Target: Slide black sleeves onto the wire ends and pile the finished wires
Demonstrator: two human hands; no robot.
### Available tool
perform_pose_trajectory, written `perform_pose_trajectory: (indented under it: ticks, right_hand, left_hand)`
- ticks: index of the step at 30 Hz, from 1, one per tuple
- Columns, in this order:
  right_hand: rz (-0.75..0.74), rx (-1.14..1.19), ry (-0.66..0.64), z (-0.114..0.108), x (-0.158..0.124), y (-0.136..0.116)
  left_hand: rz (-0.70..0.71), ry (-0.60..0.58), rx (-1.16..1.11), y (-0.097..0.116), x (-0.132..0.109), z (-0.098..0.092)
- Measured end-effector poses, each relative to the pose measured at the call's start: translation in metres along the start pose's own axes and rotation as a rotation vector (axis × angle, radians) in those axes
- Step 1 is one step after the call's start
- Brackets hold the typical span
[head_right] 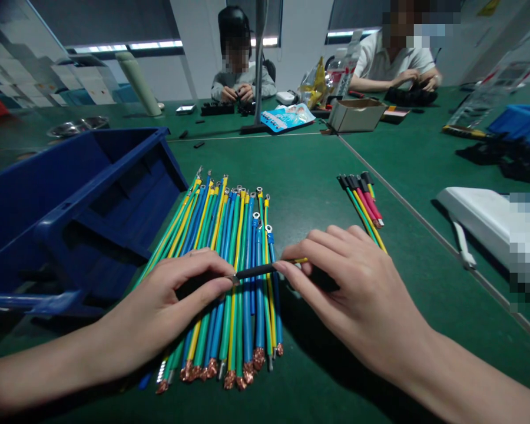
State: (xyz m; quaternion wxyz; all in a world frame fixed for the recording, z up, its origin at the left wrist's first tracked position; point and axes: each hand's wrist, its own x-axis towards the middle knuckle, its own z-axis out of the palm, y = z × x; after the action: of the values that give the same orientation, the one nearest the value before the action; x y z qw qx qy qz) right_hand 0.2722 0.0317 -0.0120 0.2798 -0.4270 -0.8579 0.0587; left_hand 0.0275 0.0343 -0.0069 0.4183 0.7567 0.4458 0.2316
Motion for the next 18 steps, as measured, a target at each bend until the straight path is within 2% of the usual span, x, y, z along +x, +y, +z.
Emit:
perform_pose_trajectory:
  ticks: [11, 18]
  right_hand:
    - [-0.019, 0.018, 0.08, 0.0005, -0.0015, -0.0008]
    - [-0.037, 0.037, 0.049, -0.001, -0.0012, -0.0006]
  left_hand:
    - [-0.031, 0.002, -0.103, 0.0038, -0.0005, -0.0023]
    - [-0.022, 0.03, -0.152, 0.0027, -0.001, -0.0033]
